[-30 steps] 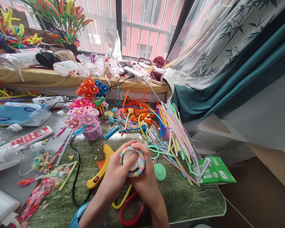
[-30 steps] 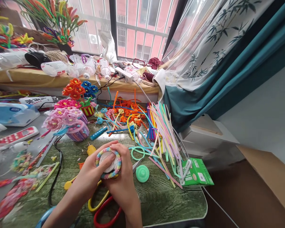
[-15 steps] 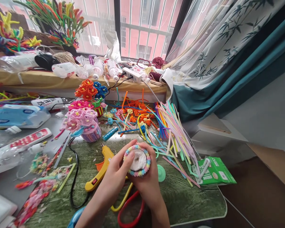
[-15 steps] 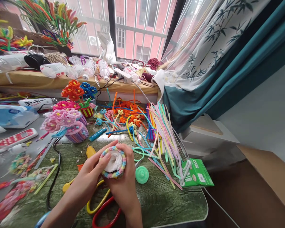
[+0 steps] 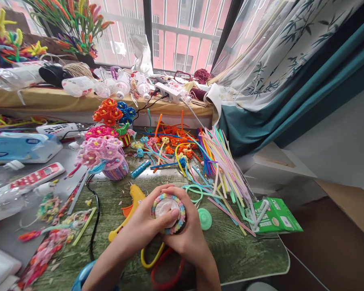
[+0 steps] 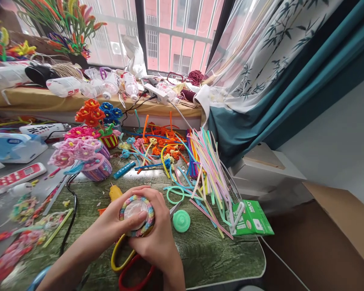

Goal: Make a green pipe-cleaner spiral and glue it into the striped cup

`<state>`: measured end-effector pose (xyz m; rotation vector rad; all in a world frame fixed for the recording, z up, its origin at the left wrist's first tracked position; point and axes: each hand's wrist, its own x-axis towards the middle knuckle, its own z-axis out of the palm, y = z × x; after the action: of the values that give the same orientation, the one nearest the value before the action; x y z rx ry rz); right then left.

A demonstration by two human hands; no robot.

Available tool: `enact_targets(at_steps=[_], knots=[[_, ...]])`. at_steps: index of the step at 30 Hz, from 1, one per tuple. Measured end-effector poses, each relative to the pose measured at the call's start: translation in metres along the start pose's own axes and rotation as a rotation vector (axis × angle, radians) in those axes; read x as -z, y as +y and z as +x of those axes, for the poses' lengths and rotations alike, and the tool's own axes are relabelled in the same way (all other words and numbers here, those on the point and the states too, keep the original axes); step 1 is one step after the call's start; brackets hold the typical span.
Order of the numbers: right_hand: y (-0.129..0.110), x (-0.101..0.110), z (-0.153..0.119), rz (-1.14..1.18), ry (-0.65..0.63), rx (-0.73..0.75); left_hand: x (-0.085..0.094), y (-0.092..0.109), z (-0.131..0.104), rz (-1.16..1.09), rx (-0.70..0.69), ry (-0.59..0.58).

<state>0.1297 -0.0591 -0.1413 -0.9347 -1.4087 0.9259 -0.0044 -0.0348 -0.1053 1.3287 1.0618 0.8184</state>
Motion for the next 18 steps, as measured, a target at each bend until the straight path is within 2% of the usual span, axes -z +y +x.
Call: enact_targets(at_steps=[6, 11, 15, 18], knots=[[0.002, -0.002, -0.002, -0.008, 0.009, -0.017, -0.005, -0.004, 0.001, -0.013, -0.038, 0.067], [0.005, -0.008, -0.004, -0.050, 0.111, -0.067, -0.008, -0.005, 0.001, -0.148, 0.008, 0.142], [0.008, -0.017, -0.003, -0.176, 0.193, -0.014, -0.013, -0.004, 0.001, -0.212, 0.033, 0.269], [0.007, -0.024, 0.001, -0.202, 0.215, 0.022, -0.016, -0.003, 0.000, -0.263, 0.033, 0.322]])
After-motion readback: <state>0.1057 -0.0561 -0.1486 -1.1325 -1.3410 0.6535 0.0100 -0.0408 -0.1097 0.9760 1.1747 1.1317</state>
